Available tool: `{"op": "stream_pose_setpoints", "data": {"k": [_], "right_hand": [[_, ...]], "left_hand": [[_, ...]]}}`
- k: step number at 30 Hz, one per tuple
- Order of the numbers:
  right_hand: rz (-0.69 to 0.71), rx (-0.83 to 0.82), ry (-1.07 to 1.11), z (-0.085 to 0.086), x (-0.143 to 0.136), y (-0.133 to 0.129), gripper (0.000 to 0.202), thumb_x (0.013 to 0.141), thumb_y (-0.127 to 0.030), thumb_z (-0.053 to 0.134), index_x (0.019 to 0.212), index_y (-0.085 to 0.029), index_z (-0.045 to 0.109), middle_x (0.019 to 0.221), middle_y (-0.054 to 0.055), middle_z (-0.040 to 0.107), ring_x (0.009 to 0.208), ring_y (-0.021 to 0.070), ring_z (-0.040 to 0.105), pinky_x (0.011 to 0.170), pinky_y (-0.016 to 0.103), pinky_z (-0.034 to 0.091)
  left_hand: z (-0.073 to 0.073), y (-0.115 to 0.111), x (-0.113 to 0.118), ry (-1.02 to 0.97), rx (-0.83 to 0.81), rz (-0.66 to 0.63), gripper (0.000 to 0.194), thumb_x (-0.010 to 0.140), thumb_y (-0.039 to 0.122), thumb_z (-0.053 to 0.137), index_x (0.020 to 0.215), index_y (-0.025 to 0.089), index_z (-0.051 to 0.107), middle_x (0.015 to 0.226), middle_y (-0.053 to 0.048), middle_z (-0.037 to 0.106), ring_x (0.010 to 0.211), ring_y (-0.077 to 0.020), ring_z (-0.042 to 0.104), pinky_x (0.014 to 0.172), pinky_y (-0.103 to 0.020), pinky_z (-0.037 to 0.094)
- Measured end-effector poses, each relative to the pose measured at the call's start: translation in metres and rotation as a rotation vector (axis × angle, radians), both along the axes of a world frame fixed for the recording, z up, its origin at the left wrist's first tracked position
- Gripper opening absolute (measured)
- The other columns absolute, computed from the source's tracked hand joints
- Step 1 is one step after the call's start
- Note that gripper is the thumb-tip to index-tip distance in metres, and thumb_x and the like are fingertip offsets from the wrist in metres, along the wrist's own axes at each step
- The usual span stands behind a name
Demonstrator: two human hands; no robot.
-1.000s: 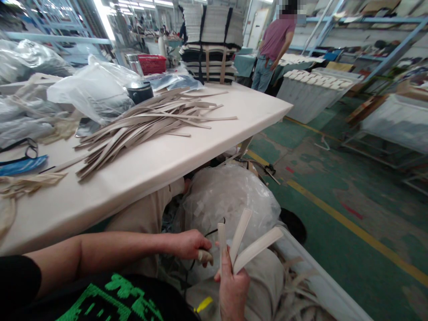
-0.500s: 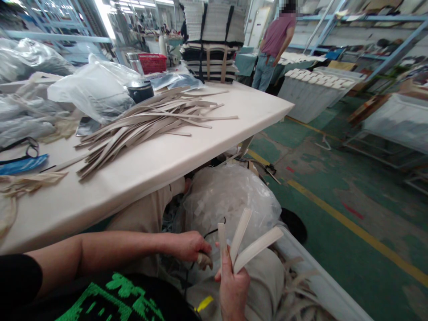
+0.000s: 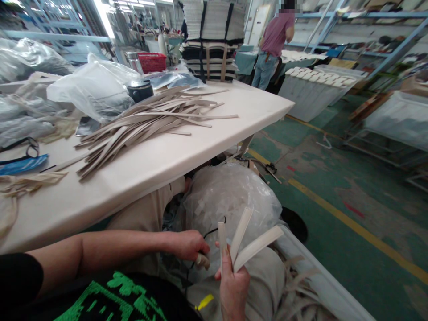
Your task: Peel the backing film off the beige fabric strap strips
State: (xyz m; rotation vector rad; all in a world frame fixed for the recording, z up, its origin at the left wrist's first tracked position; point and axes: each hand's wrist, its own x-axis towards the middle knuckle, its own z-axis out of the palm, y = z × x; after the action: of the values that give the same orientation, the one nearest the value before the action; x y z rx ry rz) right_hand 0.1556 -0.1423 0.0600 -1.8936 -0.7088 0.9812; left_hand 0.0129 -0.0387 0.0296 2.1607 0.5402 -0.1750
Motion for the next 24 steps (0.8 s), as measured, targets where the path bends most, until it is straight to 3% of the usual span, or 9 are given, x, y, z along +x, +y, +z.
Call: {"op": "stream_pose_setpoints", "data": {"k": [15,24], "right_hand": [[0.004,-0.017,-0.015,-0.003,0.003,-0.001,0.061,0.072,-0.064,0.056,0.098,-0.010,0.070,0.042,-0.006,0.039,0.045,0.0126,0.039,0.049,0.025,0.032],[-0.097,0.002,-0.020,-0.003,0.002,-0.001,0.058,0.074,-0.061,0.057,0.100,-0.010,0.069,0.043,-0.007,0.039,0.047,0.0125,0.039,0.052,0.026,0.033]], "left_hand": [[-0.001,-0.001,0.000,-0.029,0.032,-0.021,0.026,0.078,0.047,0.061,0.076,0.022,0.067,0.059,0.002,0.060,0.050,-0.0082,0.046,0.048,-0.019,0.029],[0.011,0.001,-0.002,-0.054,-0.401,0.167,0.032,0.076,0.048,0.064,0.085,0.018,0.070,0.066,0.003,0.064,0.060,-0.0071,0.053,0.055,-0.014,0.037]]}}
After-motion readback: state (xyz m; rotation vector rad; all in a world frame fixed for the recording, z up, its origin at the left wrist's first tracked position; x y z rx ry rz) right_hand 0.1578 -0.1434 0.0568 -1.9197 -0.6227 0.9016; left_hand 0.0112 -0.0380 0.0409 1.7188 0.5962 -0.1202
